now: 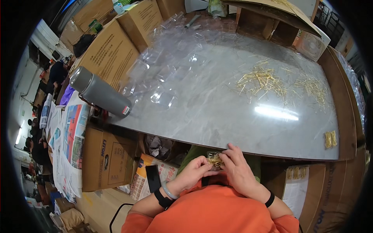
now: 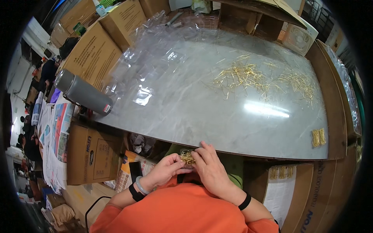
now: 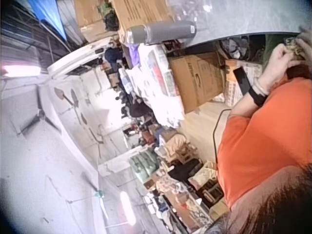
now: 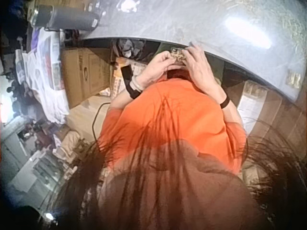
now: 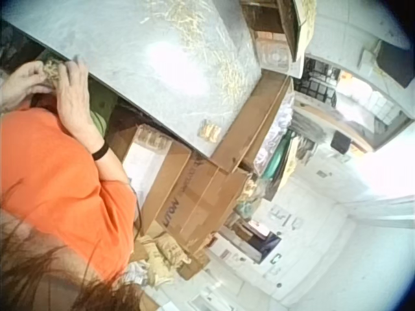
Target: The recorder is sorting small metal pins and placing them into a small plastic bag on a workbench.
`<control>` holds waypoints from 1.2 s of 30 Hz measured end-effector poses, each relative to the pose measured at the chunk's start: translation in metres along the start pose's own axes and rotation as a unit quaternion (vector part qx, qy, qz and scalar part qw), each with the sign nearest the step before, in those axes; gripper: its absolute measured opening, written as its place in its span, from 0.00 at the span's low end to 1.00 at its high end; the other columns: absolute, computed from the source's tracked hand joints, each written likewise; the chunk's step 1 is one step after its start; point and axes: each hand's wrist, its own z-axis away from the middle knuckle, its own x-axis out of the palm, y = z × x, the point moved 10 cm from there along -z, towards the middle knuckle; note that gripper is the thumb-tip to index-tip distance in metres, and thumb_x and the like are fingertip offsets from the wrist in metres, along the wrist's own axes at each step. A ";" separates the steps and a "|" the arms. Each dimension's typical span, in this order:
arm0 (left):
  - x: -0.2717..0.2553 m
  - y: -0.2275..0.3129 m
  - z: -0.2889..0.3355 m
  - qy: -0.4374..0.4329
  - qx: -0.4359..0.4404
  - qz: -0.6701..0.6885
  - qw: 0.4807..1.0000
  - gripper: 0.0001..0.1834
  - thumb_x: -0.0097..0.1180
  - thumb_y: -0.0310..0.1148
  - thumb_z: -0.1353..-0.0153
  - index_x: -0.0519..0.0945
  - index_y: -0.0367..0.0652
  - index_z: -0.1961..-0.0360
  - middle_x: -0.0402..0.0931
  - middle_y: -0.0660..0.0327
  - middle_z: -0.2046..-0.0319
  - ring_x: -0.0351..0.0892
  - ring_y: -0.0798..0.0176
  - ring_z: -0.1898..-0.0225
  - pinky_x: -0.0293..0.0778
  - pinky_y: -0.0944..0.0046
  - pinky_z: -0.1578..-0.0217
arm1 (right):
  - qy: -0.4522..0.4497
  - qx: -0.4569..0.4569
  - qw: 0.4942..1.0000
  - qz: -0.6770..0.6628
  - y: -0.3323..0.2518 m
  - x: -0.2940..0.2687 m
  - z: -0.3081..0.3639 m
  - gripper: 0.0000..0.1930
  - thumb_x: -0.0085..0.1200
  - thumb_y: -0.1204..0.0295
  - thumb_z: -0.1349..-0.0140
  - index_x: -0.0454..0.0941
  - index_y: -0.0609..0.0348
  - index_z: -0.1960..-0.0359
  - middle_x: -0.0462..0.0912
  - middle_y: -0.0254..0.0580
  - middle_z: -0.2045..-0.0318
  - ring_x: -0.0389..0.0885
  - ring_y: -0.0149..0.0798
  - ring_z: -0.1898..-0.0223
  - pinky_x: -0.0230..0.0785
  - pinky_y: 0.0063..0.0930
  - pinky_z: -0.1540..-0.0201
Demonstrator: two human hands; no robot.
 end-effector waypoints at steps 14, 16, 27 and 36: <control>0.039 0.093 -0.056 0.008 0.087 -0.352 0.932 0.05 0.49 0.27 0.23 0.74 0.36 0.54 0.77 0.56 0.51 0.83 0.69 0.50 0.82 0.64 0.55 | 0.127 0.018 0.992 0.002 0.045 -0.052 -0.042 0.23 0.63 0.79 0.39 0.74 0.63 0.42 0.75 0.55 0.45 0.73 0.64 0.36 0.68 0.54 0.32; 0.045 0.117 -0.059 0.086 0.146 -0.530 0.831 0.14 0.62 0.32 0.32 0.74 0.36 0.52 0.77 0.52 0.50 0.81 0.60 0.49 0.78 0.57 0.52 | 0.131 0.002 0.991 0.037 0.056 -0.054 -0.044 0.24 0.63 0.78 0.39 0.73 0.61 0.40 0.75 0.55 0.44 0.73 0.62 0.36 0.66 0.53 0.31; 0.085 0.114 -0.066 -0.028 0.388 -0.625 0.677 0.39 0.70 0.37 0.43 0.67 0.33 0.34 0.63 0.44 0.32 0.62 0.38 0.29 0.63 0.46 0.30 | 0.125 0.108 0.975 -0.149 0.086 -0.086 -0.025 0.37 0.70 0.70 0.40 0.66 0.61 0.30 0.72 0.59 0.36 0.68 0.59 0.31 0.64 0.44 0.30; 0.111 0.120 -0.065 -0.001 0.407 -0.671 0.619 0.37 0.71 0.40 0.41 0.70 0.33 0.37 0.68 0.46 0.38 0.64 0.37 0.32 0.62 0.43 0.31 | 0.194 0.133 0.967 -0.101 0.108 -0.092 -0.012 0.15 0.58 0.79 0.34 0.79 0.60 0.45 0.84 0.48 0.55 0.80 0.54 0.50 0.73 0.42 0.46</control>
